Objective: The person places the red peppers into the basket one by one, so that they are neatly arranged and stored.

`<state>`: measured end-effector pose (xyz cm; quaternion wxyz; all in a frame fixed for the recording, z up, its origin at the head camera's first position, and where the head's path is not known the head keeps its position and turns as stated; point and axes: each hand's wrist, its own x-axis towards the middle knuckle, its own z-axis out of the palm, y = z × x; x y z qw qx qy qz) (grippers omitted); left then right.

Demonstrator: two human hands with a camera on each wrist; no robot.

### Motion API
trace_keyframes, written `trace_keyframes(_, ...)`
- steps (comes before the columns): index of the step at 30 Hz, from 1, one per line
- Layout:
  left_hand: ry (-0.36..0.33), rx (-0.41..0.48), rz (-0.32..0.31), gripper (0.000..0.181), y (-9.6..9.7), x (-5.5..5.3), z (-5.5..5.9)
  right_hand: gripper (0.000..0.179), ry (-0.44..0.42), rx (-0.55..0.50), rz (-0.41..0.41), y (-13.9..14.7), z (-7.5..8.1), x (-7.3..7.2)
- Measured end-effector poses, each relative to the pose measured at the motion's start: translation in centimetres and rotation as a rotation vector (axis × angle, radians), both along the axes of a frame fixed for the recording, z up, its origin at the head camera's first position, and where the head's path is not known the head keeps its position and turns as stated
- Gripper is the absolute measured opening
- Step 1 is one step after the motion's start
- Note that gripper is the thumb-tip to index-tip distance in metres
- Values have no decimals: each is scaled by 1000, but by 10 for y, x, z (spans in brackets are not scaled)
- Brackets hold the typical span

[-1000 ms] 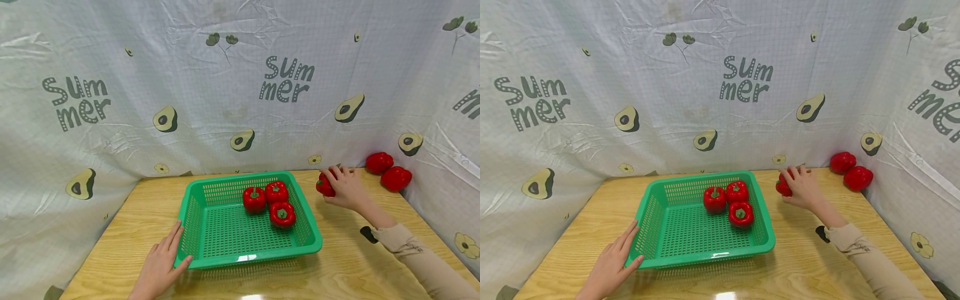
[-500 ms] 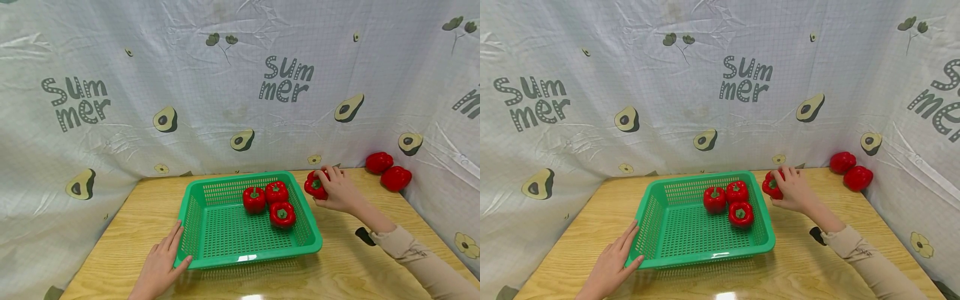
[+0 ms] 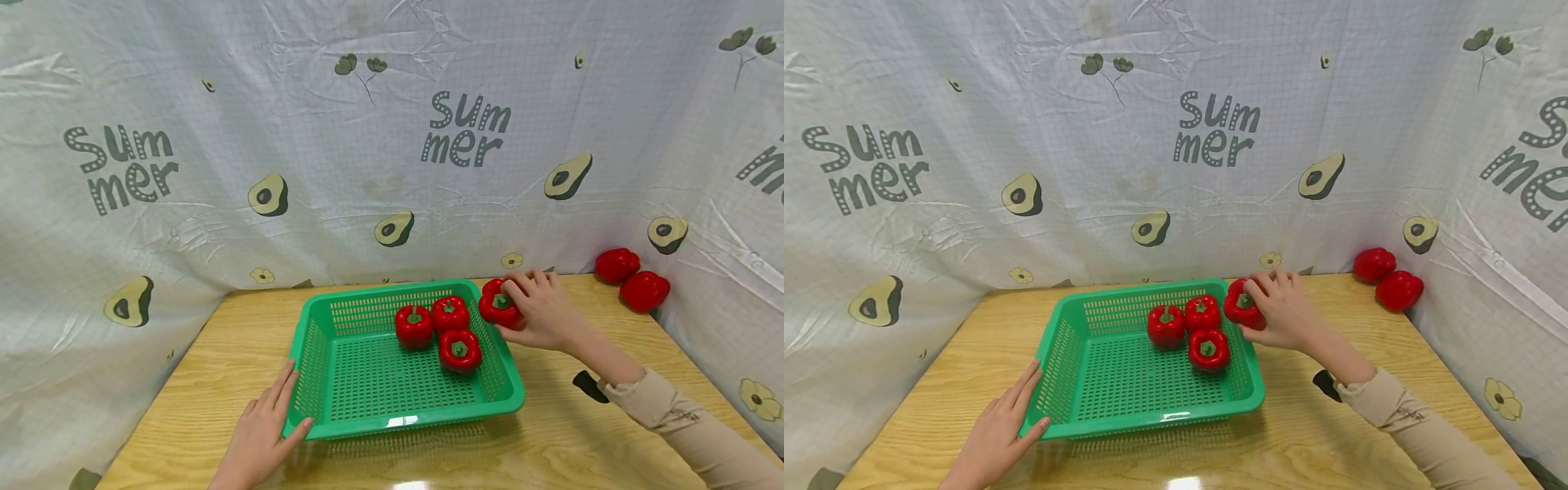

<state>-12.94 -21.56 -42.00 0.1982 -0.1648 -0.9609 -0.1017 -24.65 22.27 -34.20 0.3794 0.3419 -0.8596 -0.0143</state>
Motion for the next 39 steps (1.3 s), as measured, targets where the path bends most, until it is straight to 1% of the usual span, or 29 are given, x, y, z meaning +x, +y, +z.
trace_keyframes(3, 3, 0, 0, 68, 0, 0, 0, 53, -8, -2, 9, -6, 2, 4)
trace_keyframes(7, 5, 2, -1, 68, 0, 0, 0, 54, -40, -16, 48, -15, 6, 9)
trace_keyframes(13, 8, 2, -2, 68, 0, -1, 0, 61, -89, -6, 96, -27, 11, 14)
trace_keyframes(18, 16, 5, -8, 68, 0, -1, -1, 65, -150, 41, 118, -39, 15, 18)
trace_keyframes(23, 20, 3, -8, 68, 0, -1, -1, 60, -173, 93, 156, -54, 21, 22)
trace_keyframes(28, 17, -3, -3, 69, -1, -1, -1, 53, -168, 124, 211, -71, 24, 23)
trace_keyframes(33, 12, -7, -3, 69, -1, -1, -1, 48, -176, 115, 254, -86, 24, 22)
trace_keyframes(39, 14, -6, -1, 69, 0, 0, -1, 46, -182, 104, 270, -103, 20, 17)
